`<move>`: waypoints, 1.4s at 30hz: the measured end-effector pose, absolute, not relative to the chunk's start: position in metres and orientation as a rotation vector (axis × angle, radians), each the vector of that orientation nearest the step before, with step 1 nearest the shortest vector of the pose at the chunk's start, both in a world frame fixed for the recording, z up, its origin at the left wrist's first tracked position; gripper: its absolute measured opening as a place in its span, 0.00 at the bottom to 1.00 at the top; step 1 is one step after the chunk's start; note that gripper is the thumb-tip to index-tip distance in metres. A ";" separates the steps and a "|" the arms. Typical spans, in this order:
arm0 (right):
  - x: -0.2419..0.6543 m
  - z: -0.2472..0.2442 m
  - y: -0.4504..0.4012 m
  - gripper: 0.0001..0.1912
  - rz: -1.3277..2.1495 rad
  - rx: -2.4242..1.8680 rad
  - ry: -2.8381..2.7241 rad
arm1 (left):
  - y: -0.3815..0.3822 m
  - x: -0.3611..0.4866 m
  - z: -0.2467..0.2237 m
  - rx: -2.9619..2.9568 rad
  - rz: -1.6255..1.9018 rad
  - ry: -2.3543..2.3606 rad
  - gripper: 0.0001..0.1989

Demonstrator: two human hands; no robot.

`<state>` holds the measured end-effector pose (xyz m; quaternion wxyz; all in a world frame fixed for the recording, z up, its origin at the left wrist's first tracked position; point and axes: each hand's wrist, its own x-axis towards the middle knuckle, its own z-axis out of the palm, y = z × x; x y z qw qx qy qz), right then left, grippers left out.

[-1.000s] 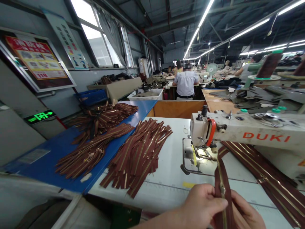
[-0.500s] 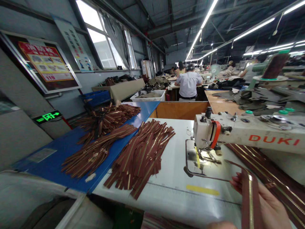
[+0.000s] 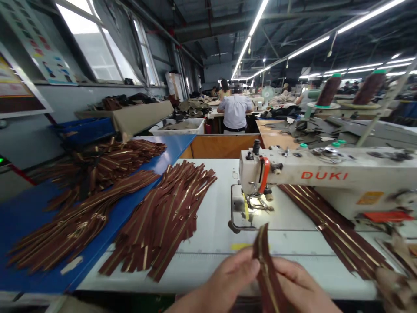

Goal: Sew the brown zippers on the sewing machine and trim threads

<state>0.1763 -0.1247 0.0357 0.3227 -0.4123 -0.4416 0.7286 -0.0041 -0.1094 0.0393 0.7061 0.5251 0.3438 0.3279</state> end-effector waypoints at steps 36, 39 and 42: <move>0.159 0.003 -0.020 0.03 0.386 -1.525 -2.042 | 0.007 -0.006 -0.005 2.714 0.570 1.294 0.16; 0.159 0.004 -0.022 0.05 0.363 -1.519 -2.071 | 0.009 -0.006 -0.003 2.779 0.526 1.292 0.17; 0.159 0.005 -0.023 0.08 0.329 -1.501 -2.121 | 0.009 -0.007 -0.002 2.787 0.557 1.280 0.17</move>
